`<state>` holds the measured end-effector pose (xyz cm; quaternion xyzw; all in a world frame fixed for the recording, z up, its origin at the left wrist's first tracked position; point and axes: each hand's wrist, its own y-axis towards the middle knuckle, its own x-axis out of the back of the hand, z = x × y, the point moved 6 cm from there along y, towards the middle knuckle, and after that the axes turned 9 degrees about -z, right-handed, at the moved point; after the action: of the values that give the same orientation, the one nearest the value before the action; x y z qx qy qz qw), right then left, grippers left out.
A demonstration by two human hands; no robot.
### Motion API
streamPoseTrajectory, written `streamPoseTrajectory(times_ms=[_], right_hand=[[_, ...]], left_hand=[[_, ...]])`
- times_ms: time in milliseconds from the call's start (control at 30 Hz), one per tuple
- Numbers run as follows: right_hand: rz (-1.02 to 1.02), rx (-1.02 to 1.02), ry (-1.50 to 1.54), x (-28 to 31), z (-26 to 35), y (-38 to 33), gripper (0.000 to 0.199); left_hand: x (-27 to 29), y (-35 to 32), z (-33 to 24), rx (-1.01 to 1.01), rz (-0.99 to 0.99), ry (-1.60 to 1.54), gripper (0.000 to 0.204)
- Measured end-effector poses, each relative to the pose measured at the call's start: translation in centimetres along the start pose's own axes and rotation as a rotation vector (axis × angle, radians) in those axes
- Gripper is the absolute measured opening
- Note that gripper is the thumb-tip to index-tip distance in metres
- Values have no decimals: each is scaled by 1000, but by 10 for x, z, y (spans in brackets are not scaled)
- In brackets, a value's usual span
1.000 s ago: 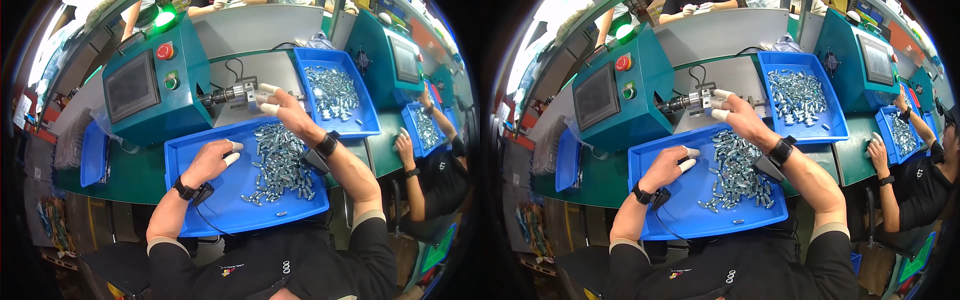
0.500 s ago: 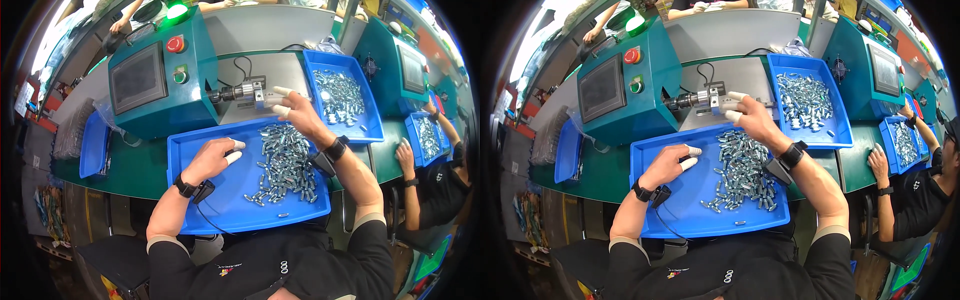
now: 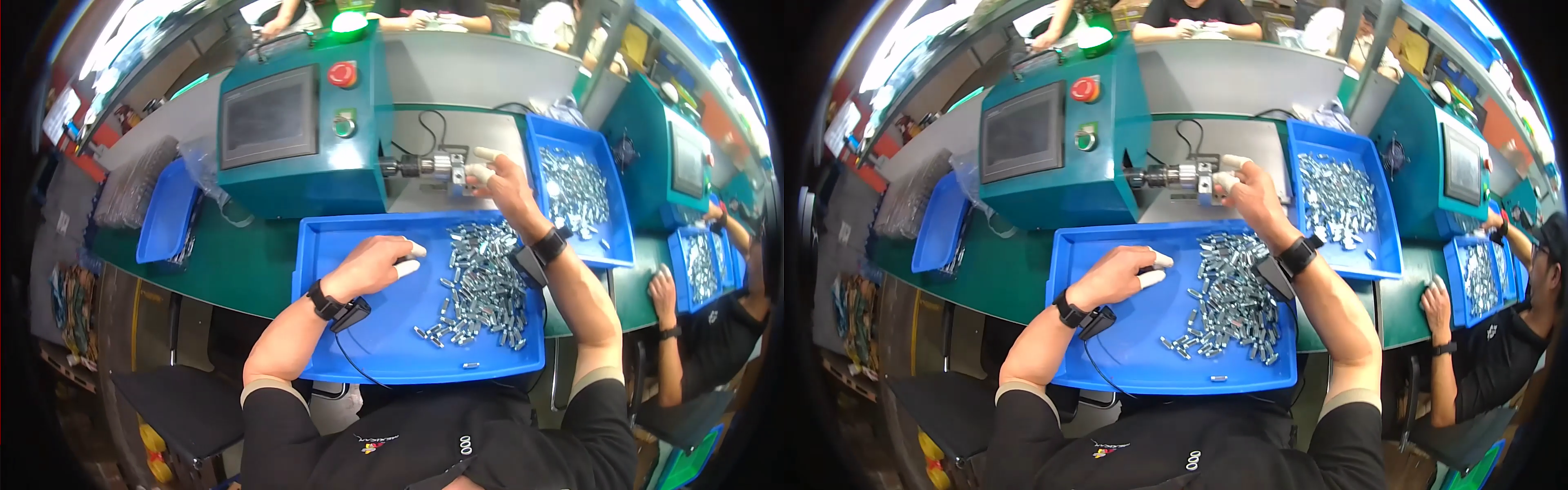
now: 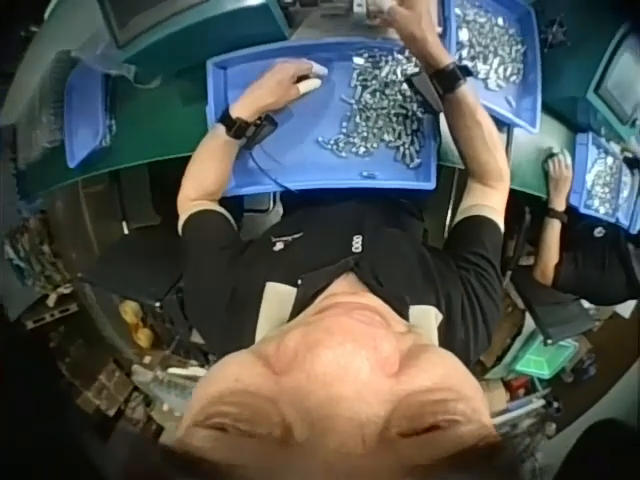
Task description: The person picks up a metal component from a blue tray, inserts it into a machine, and then places the processed component into a separate blue tray, repeating this cycle for several parts.
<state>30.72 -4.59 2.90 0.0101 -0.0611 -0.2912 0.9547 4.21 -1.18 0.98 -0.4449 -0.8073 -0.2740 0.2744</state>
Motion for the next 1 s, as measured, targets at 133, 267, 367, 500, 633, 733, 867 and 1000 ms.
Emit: streamPoseTrajectory(times_ms=[133,267,367,500,633,733,867,1000], right_hand=[[-44,0,-186,2,5,9,55],[-131,194,-531,10,25,11,59],[-163,369,-786,4,36,11,60],[-166,503,-1095,-7,46,11,59],[-190,477,-1150,6,44,15,57],[-282,396,-1174,58,38,25,55],[-526,418,-1159,142,31,6,62],[-525,433,-774,137,18,-26,62]], left_hand=[[1,0,1,-15,16,5,27],[0,-2,4,9,30,16,27],[-2,-4,1,0,23,27,27],[-5,-4,-3,-4,22,43,26],[-9,-7,7,-36,-6,43,26],[-10,-6,13,-154,-86,57,27],[-3,0,-5,-65,-40,14,28],[-18,0,-15,-112,-9,19,27]])
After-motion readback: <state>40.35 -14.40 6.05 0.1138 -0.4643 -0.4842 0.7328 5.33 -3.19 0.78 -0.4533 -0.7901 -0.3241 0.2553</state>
